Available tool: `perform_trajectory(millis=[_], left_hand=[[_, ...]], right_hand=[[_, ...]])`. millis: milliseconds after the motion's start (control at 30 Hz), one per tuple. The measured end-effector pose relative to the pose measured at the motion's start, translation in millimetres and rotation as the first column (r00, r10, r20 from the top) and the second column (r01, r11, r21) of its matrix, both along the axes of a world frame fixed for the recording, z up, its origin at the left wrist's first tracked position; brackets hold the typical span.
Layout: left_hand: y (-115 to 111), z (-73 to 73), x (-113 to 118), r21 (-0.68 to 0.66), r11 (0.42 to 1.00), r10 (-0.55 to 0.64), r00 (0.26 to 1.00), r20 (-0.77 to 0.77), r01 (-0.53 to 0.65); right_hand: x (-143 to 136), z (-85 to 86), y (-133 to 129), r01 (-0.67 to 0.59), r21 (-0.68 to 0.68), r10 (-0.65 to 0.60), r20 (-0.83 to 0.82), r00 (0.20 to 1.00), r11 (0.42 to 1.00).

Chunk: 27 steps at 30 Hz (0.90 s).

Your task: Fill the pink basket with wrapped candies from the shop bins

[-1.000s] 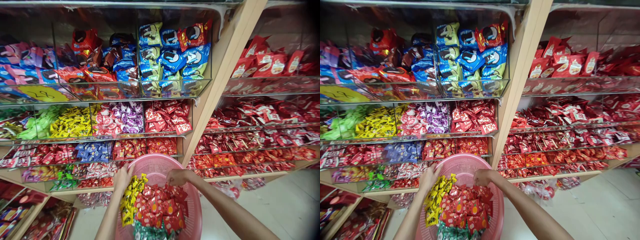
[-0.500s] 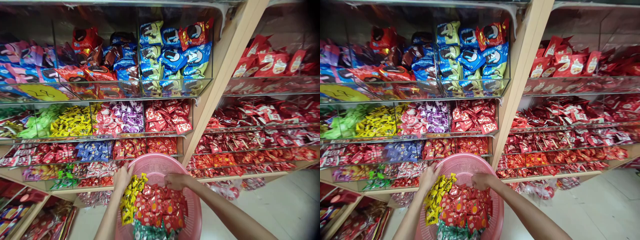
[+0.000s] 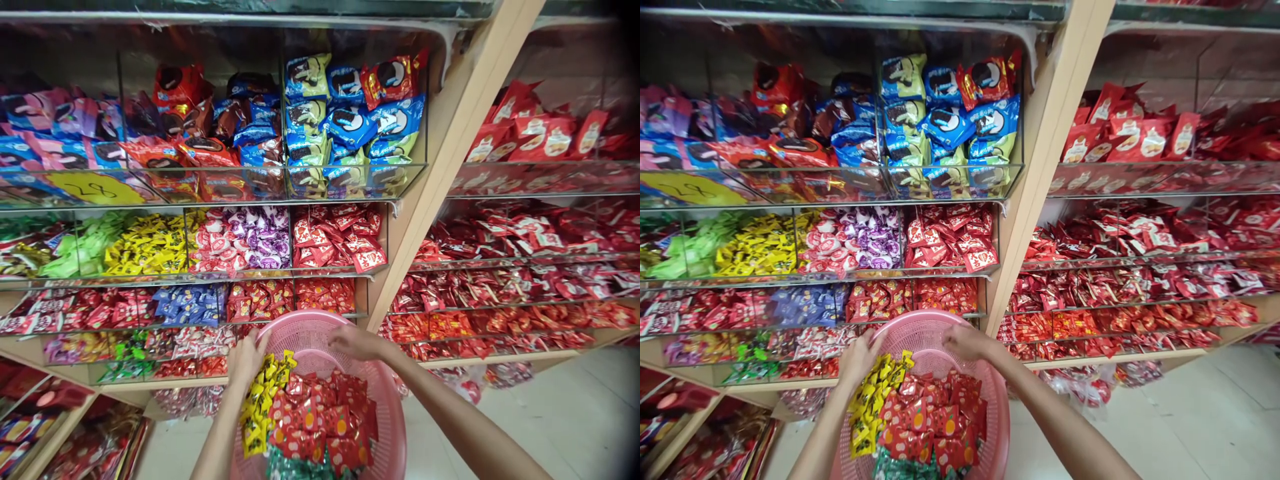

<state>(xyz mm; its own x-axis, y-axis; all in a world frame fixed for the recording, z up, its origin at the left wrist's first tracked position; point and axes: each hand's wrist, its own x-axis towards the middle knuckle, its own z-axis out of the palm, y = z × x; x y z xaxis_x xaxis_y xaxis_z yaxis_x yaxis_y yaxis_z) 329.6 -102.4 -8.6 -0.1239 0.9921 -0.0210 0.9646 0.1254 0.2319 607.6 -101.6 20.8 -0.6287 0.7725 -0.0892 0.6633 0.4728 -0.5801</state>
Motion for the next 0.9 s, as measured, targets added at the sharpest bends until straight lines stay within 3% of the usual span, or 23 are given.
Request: perform_trajectory(millis=[100,233,400,533,900], left_hand=[[0,-0.3,0,-0.002,1.0,0.0,1.0,0.005,0.0],[-1,-1.6,-1,-0.008,1.0,-0.007,1.0,0.004,0.007],[-1,-4.5,-2,0.015,1.0,0.001,1.0,0.025,-0.002],[-1,-5.8,-2,0.028,1.0,0.0,1.0,0.023,0.0],[-1,-1.8,-1,-0.001,1.0,0.001,0.999,0.032,-0.001]], right_hand=[[11,5.7,25,0.224,0.148,-0.22,-0.042,0.975,0.963],[16,-3.2,59,0.379,0.326,-0.448,0.17,0.878,0.866],[10,-17.8,83,0.325,0.327,-0.423,0.299,0.855,0.887],[5,-20.0,91,0.294,0.324,-0.411,0.393,0.823,0.899],[9,-10.7,71,0.235,0.415,-0.413,0.419,0.808,0.879]])
